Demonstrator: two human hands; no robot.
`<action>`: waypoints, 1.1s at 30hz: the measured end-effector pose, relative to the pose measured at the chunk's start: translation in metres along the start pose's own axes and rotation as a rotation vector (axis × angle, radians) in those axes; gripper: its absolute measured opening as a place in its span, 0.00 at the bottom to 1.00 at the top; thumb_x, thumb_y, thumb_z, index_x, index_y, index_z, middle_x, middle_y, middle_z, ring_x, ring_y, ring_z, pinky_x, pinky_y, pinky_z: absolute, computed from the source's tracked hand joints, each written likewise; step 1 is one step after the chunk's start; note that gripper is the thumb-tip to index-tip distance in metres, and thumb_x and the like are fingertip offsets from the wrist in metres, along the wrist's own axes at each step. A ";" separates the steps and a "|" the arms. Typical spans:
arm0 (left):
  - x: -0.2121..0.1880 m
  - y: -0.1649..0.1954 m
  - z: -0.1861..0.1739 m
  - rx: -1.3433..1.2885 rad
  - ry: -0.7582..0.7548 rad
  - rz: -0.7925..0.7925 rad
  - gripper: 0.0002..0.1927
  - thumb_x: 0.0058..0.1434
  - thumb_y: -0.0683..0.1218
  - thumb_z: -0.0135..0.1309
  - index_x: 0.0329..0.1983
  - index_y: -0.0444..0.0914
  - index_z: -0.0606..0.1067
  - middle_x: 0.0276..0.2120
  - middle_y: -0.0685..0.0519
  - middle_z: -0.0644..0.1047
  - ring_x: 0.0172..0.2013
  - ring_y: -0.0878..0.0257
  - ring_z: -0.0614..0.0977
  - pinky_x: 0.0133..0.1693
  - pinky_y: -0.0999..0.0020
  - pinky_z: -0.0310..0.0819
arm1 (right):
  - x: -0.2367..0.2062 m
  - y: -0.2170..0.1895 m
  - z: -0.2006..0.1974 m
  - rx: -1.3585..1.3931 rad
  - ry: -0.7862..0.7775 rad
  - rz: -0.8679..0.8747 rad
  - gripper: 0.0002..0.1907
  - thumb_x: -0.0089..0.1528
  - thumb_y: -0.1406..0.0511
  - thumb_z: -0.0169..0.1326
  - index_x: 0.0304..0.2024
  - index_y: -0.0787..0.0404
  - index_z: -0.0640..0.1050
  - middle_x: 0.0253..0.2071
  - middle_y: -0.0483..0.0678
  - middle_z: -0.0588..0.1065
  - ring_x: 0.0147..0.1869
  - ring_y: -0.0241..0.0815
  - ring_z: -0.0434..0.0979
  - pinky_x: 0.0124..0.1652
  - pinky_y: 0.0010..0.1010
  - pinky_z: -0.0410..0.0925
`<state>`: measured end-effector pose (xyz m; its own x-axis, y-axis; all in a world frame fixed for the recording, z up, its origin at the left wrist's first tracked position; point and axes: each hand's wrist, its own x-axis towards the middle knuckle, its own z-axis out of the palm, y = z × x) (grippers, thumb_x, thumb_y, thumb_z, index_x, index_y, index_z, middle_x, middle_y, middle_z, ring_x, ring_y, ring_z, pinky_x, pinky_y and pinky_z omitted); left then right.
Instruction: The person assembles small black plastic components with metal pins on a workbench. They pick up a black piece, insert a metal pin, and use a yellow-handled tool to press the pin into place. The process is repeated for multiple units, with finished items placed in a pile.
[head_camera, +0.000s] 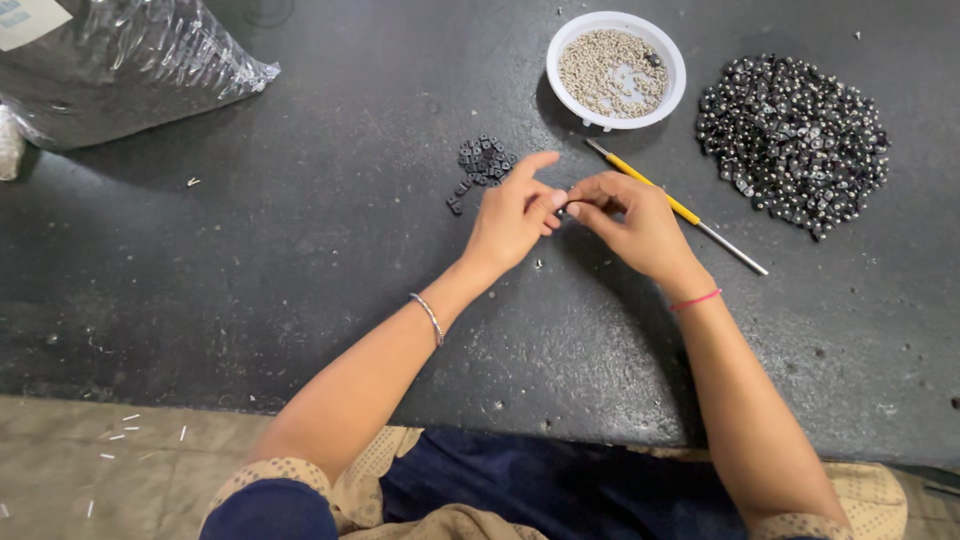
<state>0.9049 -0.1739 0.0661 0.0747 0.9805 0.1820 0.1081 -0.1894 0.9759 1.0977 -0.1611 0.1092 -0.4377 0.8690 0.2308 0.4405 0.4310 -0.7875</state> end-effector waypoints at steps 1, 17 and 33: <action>0.000 0.002 -0.002 0.024 0.024 0.011 0.22 0.68 0.42 0.54 0.65 0.38 0.68 0.34 0.51 0.83 0.30 0.66 0.86 0.32 0.71 0.83 | 0.000 0.000 -0.001 0.009 -0.009 0.014 0.08 0.63 0.67 0.61 0.43 0.64 0.81 0.38 0.43 0.80 0.39 0.30 0.77 0.40 0.26 0.72; 0.042 -0.020 -0.104 0.165 0.586 0.167 0.10 0.67 0.37 0.54 0.51 0.36 0.76 0.35 0.52 0.85 0.30 0.68 0.85 0.35 0.73 0.80 | 0.001 0.015 -0.018 -0.066 0.181 0.103 0.08 0.64 0.66 0.61 0.43 0.65 0.80 0.34 0.42 0.80 0.37 0.28 0.76 0.40 0.23 0.70; 0.035 -0.024 -0.105 0.296 0.574 0.227 0.07 0.63 0.40 0.60 0.44 0.39 0.80 0.35 0.52 0.85 0.34 0.65 0.87 0.38 0.69 0.81 | -0.014 0.084 -0.088 -0.277 0.788 -0.124 0.07 0.70 0.76 0.56 0.50 0.66 0.76 0.49 0.44 0.77 0.46 0.32 0.75 0.47 0.25 0.70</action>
<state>0.8008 -0.1296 0.0614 -0.4008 0.7721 0.4932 0.4244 -0.3206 0.8468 1.2101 -0.1161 0.0903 0.1339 0.6824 0.7186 0.6462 0.4896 -0.5854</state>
